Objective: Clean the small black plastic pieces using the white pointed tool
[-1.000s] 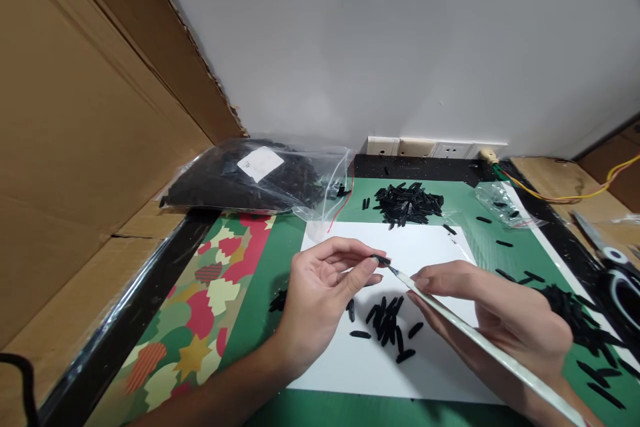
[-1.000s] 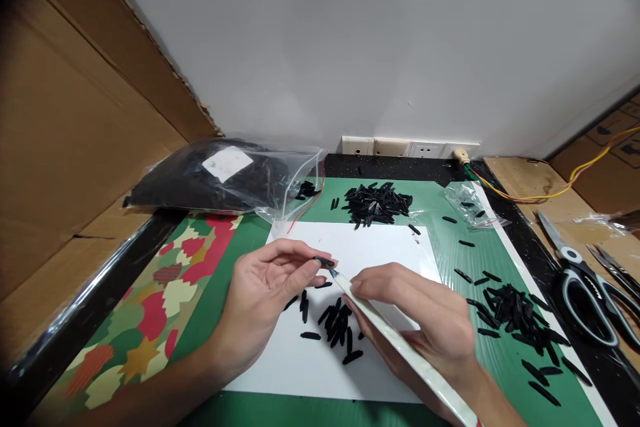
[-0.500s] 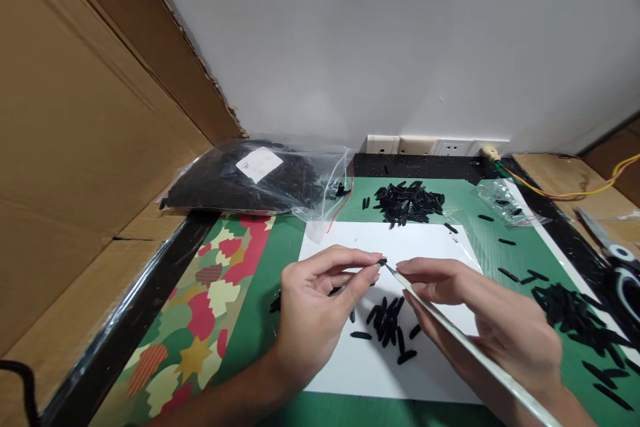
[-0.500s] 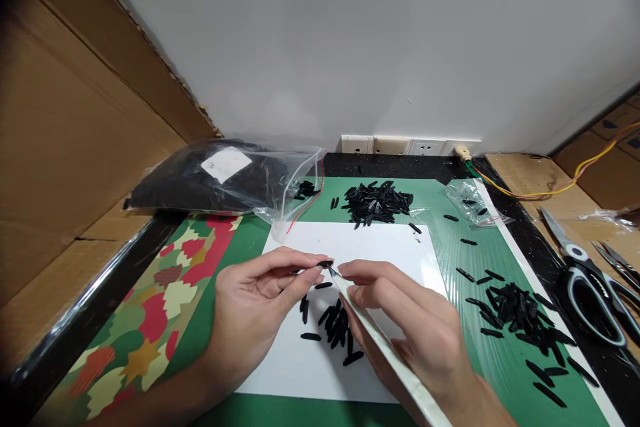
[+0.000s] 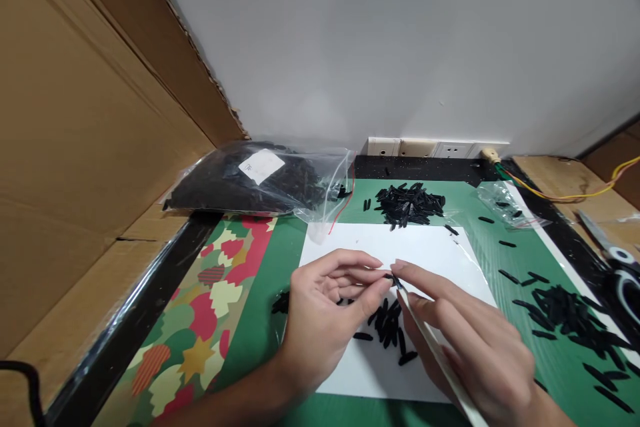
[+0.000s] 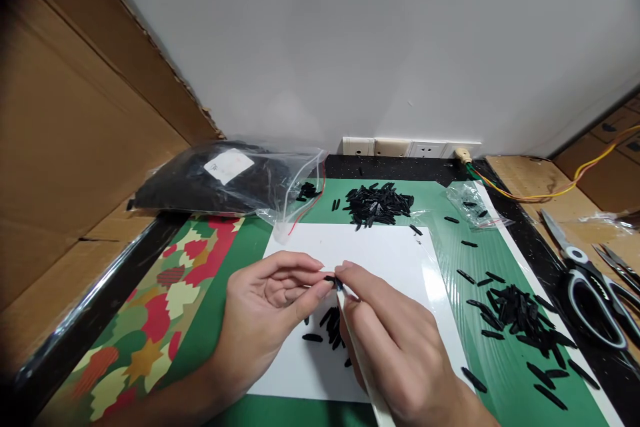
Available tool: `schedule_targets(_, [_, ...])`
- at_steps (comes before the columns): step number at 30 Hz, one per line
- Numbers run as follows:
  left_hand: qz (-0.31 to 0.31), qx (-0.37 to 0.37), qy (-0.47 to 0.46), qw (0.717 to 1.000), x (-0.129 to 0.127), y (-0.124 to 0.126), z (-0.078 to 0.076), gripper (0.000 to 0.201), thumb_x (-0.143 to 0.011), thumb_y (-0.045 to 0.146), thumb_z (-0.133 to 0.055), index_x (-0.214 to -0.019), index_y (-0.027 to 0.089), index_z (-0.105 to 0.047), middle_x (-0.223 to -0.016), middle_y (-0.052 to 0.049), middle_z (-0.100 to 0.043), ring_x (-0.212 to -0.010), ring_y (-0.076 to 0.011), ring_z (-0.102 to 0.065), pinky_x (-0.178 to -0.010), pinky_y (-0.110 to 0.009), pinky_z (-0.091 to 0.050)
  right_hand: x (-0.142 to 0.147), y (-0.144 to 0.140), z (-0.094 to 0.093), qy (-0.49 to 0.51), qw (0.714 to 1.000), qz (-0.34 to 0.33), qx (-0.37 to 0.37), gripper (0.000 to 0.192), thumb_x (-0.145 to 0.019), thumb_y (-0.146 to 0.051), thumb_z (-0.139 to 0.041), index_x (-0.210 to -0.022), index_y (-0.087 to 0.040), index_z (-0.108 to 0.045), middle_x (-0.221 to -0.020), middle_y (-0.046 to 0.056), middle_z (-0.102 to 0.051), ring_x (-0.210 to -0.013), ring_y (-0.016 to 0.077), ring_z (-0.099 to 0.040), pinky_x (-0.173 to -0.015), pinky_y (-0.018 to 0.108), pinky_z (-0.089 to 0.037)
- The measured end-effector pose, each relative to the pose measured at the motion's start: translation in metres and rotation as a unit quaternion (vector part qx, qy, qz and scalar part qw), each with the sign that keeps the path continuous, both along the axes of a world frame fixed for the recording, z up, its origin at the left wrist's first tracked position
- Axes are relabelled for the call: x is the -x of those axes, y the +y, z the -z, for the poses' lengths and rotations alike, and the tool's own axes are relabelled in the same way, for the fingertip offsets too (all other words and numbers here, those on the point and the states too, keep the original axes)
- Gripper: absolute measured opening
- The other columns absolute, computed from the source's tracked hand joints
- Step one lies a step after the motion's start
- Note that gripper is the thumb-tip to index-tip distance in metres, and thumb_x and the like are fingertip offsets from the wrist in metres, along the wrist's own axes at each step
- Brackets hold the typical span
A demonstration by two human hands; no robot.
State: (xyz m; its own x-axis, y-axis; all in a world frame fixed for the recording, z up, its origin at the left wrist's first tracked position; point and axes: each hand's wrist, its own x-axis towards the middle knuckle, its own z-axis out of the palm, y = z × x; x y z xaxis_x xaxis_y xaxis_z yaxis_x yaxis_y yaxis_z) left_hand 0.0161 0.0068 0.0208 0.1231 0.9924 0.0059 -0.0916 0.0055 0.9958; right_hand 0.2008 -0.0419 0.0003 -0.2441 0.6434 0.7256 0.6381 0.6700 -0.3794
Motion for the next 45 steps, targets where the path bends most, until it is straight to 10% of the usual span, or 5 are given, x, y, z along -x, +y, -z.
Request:
schedule_targets(16, [-0.017, -0.039, -0.024, 0.999, 0.0008, 0.0042, 0.0013, 0.014, -0.083, 0.009, -0.088, -0.090, 0.019, -0.082, -0.085, -0.001, -0.085, -0.080, -0.0117, -0.083, -0.075, -0.009, -0.065, 0.0014, 0.0010, -0.0019, 0.216, 0.960, 0.010, 0.178, 0.016, -0.096, -0.010, -0.075, -0.094, -0.023, -0.066, -0.118, 0.005, -0.085, -0.094, 0.0145, -0.084, -0.089, 0.018, -0.067])
schedule_targets(45, [-0.018, -0.027, 0.020, 0.999, 0.0010, 0.0027, 0.0039, 0.014, -0.079, 0.010, -0.089, -0.087, 0.018, -0.081, -0.083, -0.002, -0.084, -0.078, -0.0130, -0.082, -0.072, -0.011, -0.065, -0.0017, 0.0044, -0.0029, 0.107, 0.986, 0.016, 0.127, 0.020, -0.099, -0.009, -0.065, -0.111, -0.023, -0.073, -0.116, 0.006, -0.086, -0.089, 0.0171, -0.085, -0.080, 0.022, -0.069])
